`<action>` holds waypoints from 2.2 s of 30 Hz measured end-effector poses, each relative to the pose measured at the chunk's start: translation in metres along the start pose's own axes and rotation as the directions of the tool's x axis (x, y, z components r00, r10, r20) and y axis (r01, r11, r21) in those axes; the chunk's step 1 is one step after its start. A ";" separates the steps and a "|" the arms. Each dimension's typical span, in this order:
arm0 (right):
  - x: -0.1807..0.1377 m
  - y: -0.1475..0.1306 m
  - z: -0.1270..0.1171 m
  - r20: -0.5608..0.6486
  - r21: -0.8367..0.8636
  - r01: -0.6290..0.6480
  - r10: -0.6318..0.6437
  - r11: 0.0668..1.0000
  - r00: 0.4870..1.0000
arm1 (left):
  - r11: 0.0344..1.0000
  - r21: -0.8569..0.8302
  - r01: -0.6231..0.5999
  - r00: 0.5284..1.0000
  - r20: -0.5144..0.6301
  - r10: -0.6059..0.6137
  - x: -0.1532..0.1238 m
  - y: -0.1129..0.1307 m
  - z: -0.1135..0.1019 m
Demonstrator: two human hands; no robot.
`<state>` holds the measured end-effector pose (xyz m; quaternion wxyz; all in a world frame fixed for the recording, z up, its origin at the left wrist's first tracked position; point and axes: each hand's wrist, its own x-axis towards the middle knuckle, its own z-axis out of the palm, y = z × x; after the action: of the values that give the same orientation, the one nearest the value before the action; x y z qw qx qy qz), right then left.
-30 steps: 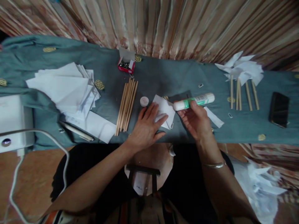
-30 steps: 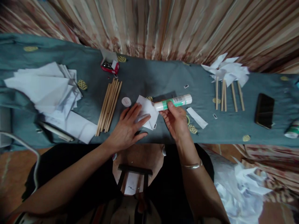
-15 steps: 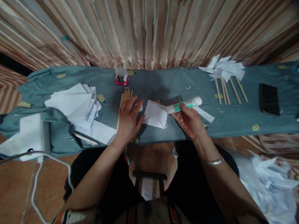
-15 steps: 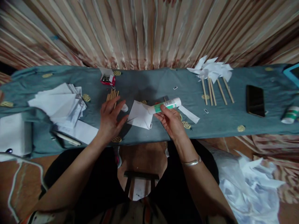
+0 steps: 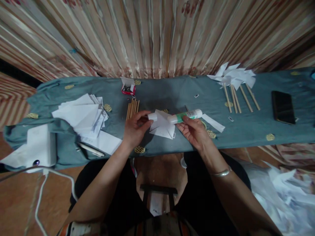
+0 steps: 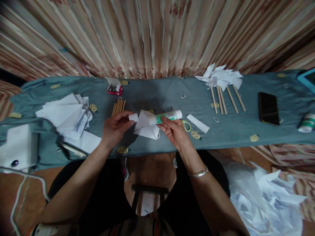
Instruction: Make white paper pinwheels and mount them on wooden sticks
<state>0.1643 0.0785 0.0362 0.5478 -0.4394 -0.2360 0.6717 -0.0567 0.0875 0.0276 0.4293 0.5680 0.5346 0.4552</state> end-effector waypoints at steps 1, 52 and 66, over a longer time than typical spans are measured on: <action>0.001 0.001 0.000 0.007 0.018 0.000 0.000 1.000 1.000 | 0.993 -0.109 0.052 0.999 0.015 -0.051 -0.003 0.001 0.003; -0.003 0.036 0.050 0.148 -0.071 -0.101 0.111 0.992 0.983 | 0.991 0.119 -0.059 0.998 -0.019 0.061 -0.025 0.011 -0.006; -0.012 0.021 -0.008 0.269 -0.762 0.415 -0.339 0.497 0.901 | 0.747 0.650 0.140 0.953 -0.293 0.075 -0.013 -0.016 -0.091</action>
<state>0.1599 0.0601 0.0198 0.4115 -0.5475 -0.6261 0.3726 -0.1487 0.0759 0.0311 0.1210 0.5978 0.7299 0.3086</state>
